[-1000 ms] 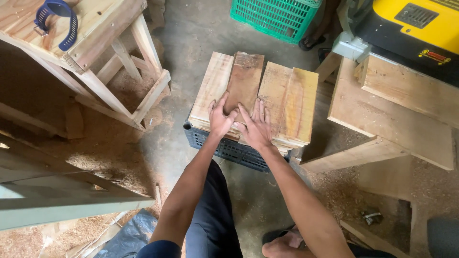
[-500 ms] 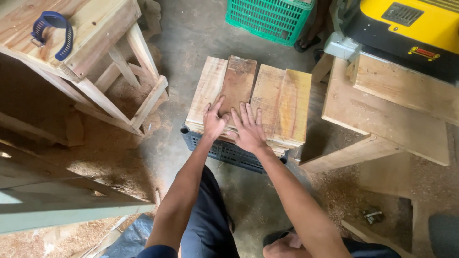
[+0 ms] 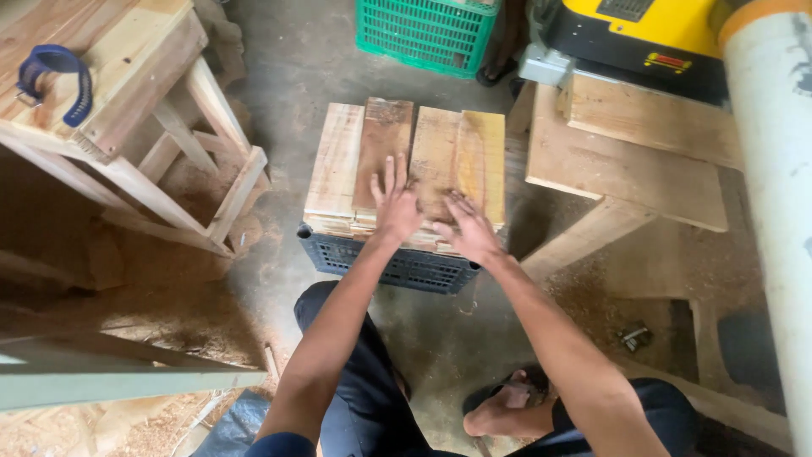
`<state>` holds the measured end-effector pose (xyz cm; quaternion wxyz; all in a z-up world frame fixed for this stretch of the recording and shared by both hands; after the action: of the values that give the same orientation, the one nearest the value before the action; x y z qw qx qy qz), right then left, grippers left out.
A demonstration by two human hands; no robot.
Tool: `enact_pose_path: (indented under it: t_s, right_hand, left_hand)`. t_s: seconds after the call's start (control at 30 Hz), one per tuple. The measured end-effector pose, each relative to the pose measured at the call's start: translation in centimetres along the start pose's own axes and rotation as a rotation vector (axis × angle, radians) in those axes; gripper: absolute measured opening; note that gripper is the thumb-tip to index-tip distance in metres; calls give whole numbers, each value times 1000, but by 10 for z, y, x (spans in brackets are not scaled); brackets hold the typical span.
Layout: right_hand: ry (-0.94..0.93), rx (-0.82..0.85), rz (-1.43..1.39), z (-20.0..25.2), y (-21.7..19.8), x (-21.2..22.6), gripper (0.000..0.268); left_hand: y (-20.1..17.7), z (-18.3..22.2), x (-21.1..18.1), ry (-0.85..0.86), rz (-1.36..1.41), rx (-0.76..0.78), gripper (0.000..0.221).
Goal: Feeding wooden boards through a thickness planer and stacking them in a crate.
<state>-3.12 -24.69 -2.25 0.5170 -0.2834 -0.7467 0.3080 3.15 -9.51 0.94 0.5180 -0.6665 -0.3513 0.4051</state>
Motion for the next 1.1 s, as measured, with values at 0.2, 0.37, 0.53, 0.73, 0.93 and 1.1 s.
enact_pose_path:
  t_s: [0.2, 0.37, 0.53, 0.73, 0.93, 1.1]
  right_hand:
    - [91, -393, 332, 59, -116, -60, 50]
    - [418, -402, 409, 103, -177, -66, 67]
    - [720, -111, 323, 135, -179, -87, 95]
    - [824, -95, 156, 133, -191, -41, 83]
    - [831, -184, 43, 131, -190, -41, 74]
    - [581, -586, 181, 134, -199, -118, 25]
  left_hand:
    - [17, -7, -122, 304, 108, 24, 62]
    - [45, -13, -206, 483, 98, 21, 75]
    - [80, -13, -248, 530, 60, 130, 91]
    - [67, -12, -265, 577, 124, -41, 65]
    - [19, -32, -272, 544, 46, -221, 58]
    - [59, -73, -281, 499, -126, -100, 60]
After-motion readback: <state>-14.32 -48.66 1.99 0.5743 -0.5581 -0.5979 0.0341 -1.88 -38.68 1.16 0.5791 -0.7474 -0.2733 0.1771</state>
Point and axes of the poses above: each hand's wrist, its own z-axis away from the middle knuckle, its own y-axis out of the palm, x = y × z, the point moved 6 cm from there along -z, towards the middle knuckle, and after that the axes turned 11 degrees about -z, right-handed, at the moved point
